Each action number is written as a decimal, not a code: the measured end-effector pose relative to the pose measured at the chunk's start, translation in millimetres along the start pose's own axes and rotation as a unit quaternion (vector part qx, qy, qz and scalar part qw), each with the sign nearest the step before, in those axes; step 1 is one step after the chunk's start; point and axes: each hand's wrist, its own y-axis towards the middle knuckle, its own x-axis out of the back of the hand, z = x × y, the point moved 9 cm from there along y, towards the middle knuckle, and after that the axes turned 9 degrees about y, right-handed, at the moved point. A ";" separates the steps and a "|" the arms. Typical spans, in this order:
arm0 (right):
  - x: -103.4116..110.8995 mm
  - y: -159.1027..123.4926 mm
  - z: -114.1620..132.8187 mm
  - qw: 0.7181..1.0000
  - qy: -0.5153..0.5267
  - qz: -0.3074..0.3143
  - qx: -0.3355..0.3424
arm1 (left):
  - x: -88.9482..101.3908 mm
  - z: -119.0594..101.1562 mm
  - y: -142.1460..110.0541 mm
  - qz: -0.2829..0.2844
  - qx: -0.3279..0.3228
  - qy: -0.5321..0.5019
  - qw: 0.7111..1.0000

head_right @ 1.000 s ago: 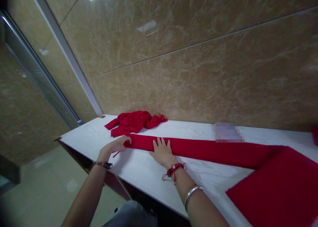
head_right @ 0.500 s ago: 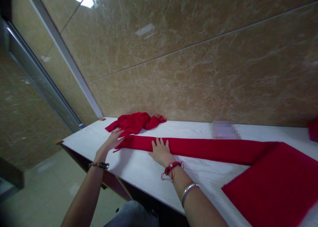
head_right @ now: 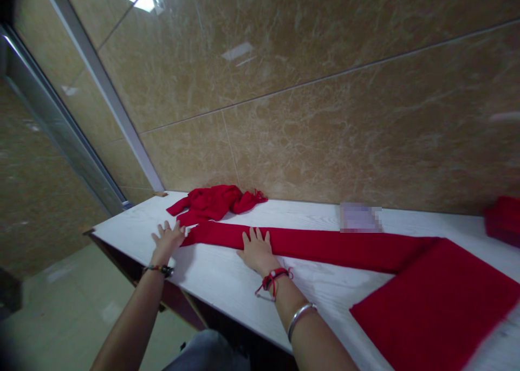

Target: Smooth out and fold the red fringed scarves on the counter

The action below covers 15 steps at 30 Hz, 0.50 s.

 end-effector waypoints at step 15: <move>4.5 -6.0 3.7 1.000 0.003 -0.008 0.005 | -17.0 -15.8 12.5 0.040 -0.195 0.015 0.980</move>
